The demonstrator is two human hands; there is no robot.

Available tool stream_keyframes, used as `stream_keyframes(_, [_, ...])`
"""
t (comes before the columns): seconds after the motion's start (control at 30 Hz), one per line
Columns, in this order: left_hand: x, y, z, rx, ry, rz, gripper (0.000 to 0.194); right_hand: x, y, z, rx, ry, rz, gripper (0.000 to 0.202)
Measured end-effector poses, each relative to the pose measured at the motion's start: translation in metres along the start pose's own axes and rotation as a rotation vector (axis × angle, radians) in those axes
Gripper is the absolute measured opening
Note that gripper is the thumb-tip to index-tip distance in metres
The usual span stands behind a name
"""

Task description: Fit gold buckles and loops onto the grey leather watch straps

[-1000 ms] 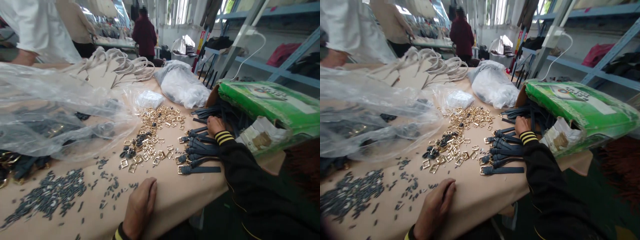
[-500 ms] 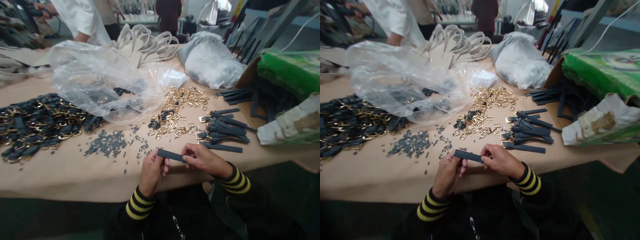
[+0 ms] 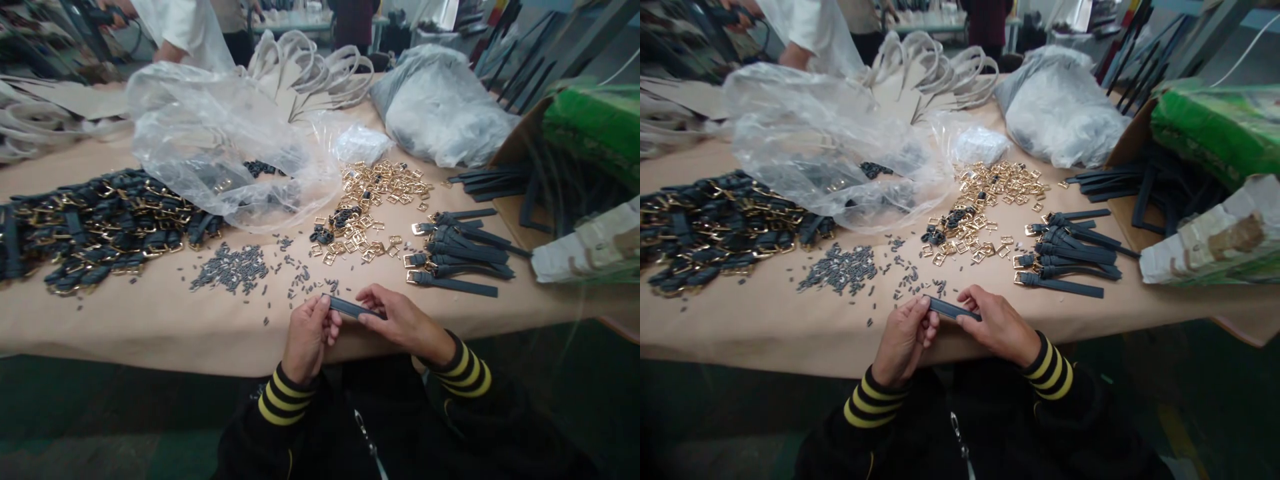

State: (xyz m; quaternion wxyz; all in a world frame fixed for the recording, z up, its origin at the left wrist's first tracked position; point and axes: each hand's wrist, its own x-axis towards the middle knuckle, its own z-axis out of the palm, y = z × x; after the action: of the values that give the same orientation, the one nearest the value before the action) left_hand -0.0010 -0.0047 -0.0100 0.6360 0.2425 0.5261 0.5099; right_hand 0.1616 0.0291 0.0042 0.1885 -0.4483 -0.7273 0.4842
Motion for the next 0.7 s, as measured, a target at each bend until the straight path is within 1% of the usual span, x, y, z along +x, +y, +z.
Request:
stream_keyframes(0.07, [-0.001,0.0,0.001,-0.009,0.009,-0.001,0.025,-0.002,-0.005,0.008,-0.172,0.126,-0.09,0.028])
stream_keyframes(0.1, [-0.001,0.0,0.002,-0.016,0.011,-0.005,0.025,-0.002,-0.007,0.012,-0.248,0.163,-0.13,0.026])
stream_keyframes(0.17, [-0.002,-0.001,0.003,-0.028,0.009,-0.014,0.025,-0.003,-0.011,0.018,-0.337,0.177,-0.183,0.016])
stream_keyframes(0.23, [-0.003,-0.002,0.003,-0.031,0.012,-0.006,0.025,-0.003,-0.012,0.021,-0.324,0.162,-0.177,0.014])
stream_keyframes(0.3, [-0.003,-0.002,0.003,-0.017,0.018,0.027,0.024,-0.003,-0.009,0.02,-0.173,0.12,-0.121,0.013])
stream_keyframes(0.43, [-0.003,-0.003,0.0,0.017,-0.045,0.072,0.028,-0.001,0.002,0.017,0.435,-0.102,0.037,0.017])
stream_keyframes(0.5, [-0.002,-0.003,-0.001,0.006,-0.071,0.065,0.031,0.0,0.006,0.017,0.643,-0.165,0.102,0.02])
stream_keyframes(0.6, [-0.002,-0.004,-0.001,-0.002,-0.063,0.058,0.031,0.001,0.007,0.019,0.763,-0.178,0.147,0.02])
stream_keyframes(0.7, [-0.003,-0.006,0.001,0.011,-0.064,0.043,0.033,0.001,0.002,0.02,0.812,-0.18,0.114,0.018])
